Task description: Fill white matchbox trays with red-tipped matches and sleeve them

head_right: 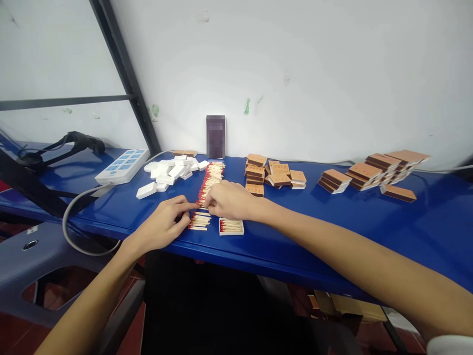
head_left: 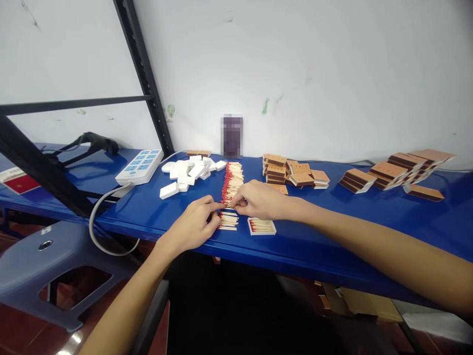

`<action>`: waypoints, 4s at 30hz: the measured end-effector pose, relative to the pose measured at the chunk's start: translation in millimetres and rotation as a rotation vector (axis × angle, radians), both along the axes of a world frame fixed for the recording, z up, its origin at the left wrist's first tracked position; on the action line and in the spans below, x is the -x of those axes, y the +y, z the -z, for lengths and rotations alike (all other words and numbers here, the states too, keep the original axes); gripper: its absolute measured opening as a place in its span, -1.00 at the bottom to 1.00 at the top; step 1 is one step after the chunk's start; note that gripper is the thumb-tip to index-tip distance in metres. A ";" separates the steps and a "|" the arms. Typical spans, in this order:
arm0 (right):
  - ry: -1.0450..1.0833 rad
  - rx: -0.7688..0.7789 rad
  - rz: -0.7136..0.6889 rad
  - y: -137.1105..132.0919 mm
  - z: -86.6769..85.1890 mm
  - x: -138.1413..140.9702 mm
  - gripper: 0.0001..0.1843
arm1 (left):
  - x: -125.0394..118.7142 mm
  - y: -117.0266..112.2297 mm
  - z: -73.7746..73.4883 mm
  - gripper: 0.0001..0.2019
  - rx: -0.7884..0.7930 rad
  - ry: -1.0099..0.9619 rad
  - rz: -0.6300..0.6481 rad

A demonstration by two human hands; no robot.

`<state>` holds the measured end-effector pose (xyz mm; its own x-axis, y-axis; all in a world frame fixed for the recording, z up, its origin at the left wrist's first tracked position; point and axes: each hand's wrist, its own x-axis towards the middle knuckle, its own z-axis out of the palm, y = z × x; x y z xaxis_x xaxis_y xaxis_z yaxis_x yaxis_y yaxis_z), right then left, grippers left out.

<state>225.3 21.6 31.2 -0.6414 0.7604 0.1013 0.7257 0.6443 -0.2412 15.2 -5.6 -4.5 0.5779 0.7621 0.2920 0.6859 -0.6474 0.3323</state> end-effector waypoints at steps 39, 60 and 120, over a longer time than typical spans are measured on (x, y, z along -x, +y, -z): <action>0.033 -0.112 0.036 7.6 8.1 -1.3 -0.93 | 0.0 0.8 -0.6 -0.63 -0.001 -0.019 0.010; 0.067 -0.068 -0.001 10.4 11.1 -2.1 -0.93 | 0.3 -0.1 -2.6 -0.63 0.014 0.002 0.006; -0.006 -0.179 -0.137 -41.5 8.2 10.8 -0.84 | 6.3 7.0 -34.2 -0.76 0.108 0.234 0.200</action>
